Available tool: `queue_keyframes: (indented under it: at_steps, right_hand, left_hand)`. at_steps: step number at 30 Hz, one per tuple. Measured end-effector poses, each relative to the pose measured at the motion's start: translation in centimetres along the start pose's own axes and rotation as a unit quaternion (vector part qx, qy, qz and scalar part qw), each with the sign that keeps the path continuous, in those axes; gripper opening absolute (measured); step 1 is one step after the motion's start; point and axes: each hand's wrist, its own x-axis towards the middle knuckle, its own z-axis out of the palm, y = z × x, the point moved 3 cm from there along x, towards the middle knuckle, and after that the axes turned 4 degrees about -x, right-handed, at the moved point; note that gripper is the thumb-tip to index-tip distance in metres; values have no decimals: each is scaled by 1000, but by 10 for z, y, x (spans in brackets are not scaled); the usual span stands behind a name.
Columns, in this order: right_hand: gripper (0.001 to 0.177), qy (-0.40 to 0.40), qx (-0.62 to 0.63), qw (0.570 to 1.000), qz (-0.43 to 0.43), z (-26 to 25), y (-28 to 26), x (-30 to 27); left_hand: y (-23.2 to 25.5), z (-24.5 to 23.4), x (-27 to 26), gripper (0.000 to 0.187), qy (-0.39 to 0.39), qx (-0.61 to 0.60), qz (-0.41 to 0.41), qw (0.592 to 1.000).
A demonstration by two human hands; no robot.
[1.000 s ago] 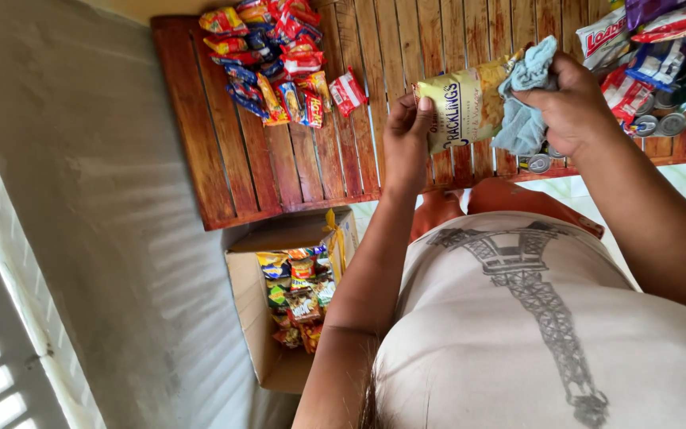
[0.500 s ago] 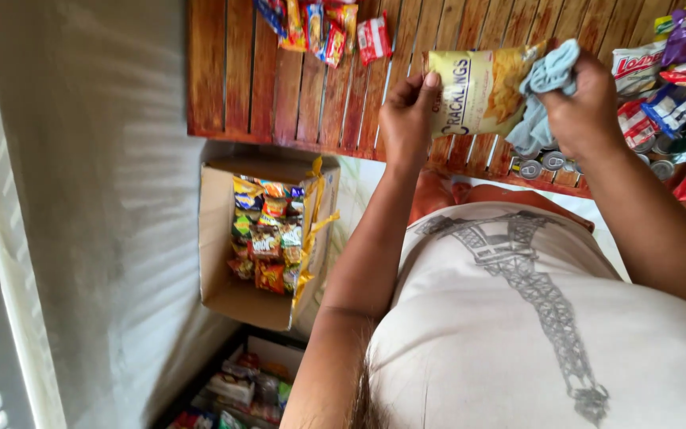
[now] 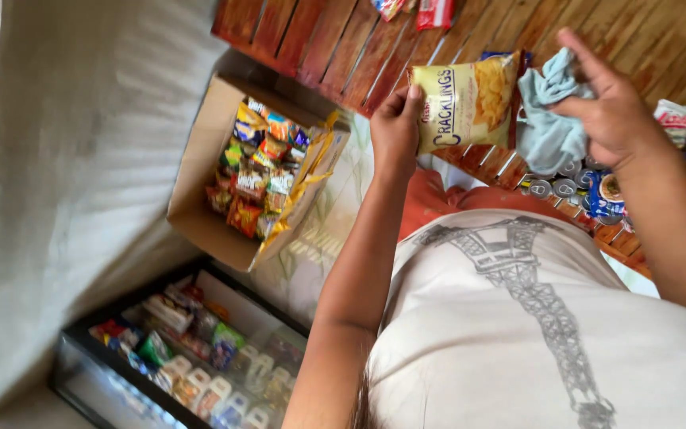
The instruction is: Stocking and cleaning snack bags from a box onto a shelf.
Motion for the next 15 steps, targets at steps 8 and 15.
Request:
queue_keyframes:
  at_steps: [8,15]
  right_hand:
    - [17,-118,-212,967,78,27,35,48]
    - [21,-222,-206,953,29,106,85,85]
  left_hand:
    - [22,-62,-32,33,128,-125,56,982]
    - [44,-110,-57,35,173,-158,98,967]
